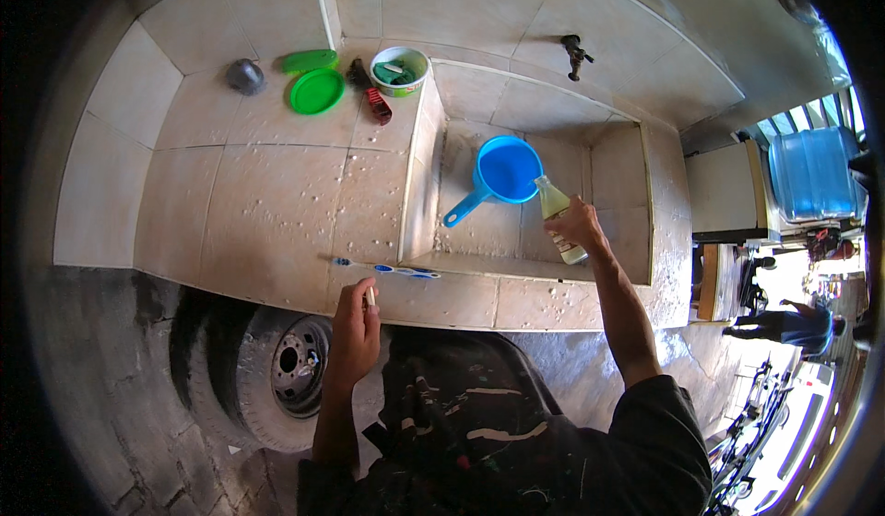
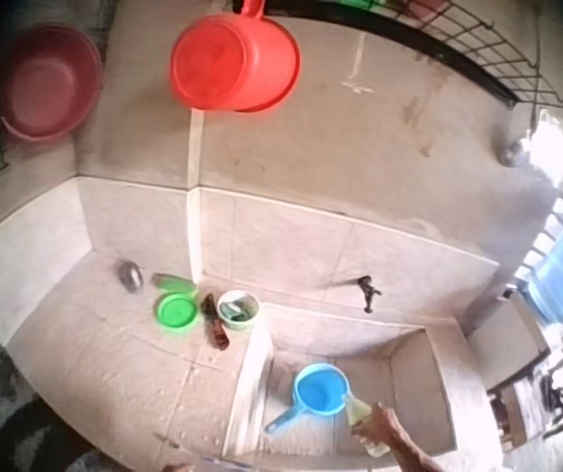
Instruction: The person pours a liquid from a yellow bottle into a blue plastic jug, then uses a toothbrush to scrub the tiled sink surface. They repeatedly dip the brush into the jug and scrub different areas of the sink basin and rim.
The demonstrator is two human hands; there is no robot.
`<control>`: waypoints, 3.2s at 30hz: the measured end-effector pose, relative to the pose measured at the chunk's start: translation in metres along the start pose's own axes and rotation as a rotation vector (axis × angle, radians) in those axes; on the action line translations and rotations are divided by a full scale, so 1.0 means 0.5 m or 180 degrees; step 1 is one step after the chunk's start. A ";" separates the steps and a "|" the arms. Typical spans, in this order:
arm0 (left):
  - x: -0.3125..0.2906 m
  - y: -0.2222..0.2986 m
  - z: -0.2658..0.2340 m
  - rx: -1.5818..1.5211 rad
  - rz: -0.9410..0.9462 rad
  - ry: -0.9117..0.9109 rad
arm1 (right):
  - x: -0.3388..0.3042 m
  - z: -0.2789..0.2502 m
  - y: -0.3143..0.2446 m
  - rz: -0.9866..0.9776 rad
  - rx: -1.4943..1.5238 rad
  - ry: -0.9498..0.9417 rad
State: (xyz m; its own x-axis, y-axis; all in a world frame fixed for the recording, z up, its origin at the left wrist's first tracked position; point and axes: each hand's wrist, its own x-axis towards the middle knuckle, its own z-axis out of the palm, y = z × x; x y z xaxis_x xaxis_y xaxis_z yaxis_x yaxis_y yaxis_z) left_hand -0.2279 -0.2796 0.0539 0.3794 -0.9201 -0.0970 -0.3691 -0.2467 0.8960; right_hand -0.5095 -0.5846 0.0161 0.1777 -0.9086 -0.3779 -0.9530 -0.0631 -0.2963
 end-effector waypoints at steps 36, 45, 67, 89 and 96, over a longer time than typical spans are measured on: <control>0.122 0.021 -0.032 -0.0499 0.0691 0.0584 | 0.025 0.012 0.005 -0.1148 0.2834 0.0477; 0.322 0.329 0.028 0.0089 0.3164 -0.0105 | -0.101 -0.090 -0.048 -0.2132 0.4849 -0.0485; -0.359 0.489 0.682 -0.0310 0.4013 -0.2474 | -0.944 0.034 0.381 0.0821 0.3348 0.2332; -0.304 0.606 1.283 0.0984 0.3755 -0.4010 | -0.763 0.030 1.018 0.0372 0.2546 0.2003; -0.205 0.548 1.698 0.2331 0.3934 -0.3417 | -0.676 0.103 1.281 0.2206 0.3145 0.2034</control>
State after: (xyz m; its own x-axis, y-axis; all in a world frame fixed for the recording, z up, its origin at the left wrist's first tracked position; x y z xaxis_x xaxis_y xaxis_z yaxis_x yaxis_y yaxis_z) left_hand -1.0882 -0.5114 -0.0586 -0.9313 -0.3584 -0.0652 -0.3588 0.8716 0.3341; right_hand -1.1674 -0.2968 -0.0913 -0.6608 -0.6807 -0.3163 -0.1806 0.5532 -0.8133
